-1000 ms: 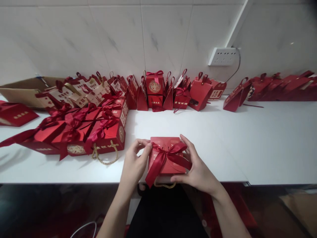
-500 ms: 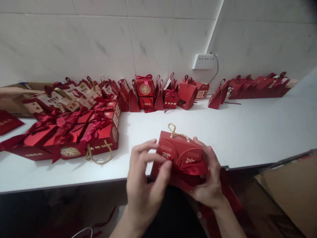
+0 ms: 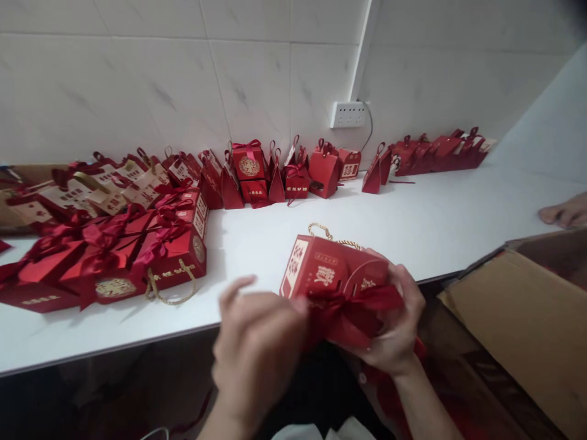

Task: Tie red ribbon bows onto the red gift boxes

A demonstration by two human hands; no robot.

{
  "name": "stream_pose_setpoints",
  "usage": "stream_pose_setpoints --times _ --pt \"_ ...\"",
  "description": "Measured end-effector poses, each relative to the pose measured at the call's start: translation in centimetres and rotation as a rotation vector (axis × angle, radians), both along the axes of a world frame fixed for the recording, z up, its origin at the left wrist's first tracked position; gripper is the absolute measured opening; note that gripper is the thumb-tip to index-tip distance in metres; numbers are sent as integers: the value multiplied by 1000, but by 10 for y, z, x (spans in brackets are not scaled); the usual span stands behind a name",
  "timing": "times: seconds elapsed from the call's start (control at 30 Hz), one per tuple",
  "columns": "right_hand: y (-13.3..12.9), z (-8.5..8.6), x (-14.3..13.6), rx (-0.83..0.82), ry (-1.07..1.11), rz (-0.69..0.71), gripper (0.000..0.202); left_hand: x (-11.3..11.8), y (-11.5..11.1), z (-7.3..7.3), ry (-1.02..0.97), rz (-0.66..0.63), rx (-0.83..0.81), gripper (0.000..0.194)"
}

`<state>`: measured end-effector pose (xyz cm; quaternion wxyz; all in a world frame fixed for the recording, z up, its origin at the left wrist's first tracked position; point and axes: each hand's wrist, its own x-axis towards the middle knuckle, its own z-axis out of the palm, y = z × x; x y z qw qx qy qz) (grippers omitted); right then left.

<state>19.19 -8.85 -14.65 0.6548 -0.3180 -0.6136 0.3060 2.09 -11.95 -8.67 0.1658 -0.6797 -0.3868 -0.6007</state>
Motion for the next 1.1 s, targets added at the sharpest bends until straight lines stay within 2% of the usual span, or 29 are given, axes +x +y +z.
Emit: stream_pose_setpoints --times 0.07,0.13,0.23,0.33,0.4,0.47,0.53,0.63,0.67,0.77,0.83,0.93,1.0,1.1 --pt "-4 12 6 -50 173 -28 99 -18 13 0 -135 148 -97 15" --pt "-5 25 19 -259 396 -13 81 -27 24 -3 -265 172 -288 8" --pt "-5 41 49 -616 710 128 57 -20 34 -13 -278 56 -467 7" --pt "-10 50 81 -733 831 344 54 3 40 -24 -118 -131 -545 7" --pt "-17 53 97 -698 817 392 54 21 43 -31 -18 -243 -585 7" --pt "-26 52 108 -658 748 338 55 38 46 -34 64 -338 -627 7" --pt "-36 48 114 -569 586 139 55 52 48 -34 111 -430 -658 9" --pt "-51 40 117 -310 191 -326 59 68 49 -23 43 -534 -671 14" --pt "-55 38 118 -234 100 -441 65 72 48 -17 -15 -575 -652 16" --pt "-67 36 117 -51 -123 -602 93 84 44 2 -163 -774 -557 26" --pt "-72 37 116 110 -358 -673 92 92 40 14 -148 -894 -533 29" --pt "-74 41 113 252 -557 -717 91 103 33 25 -80 -893 -533 21" --pt "-75 41 111 275 -571 -728 89 108 28 27 -91 -841 -490 13" --pt "-76 40 109 242 -499 -722 85 111 21 28 -43 -786 -290 13"
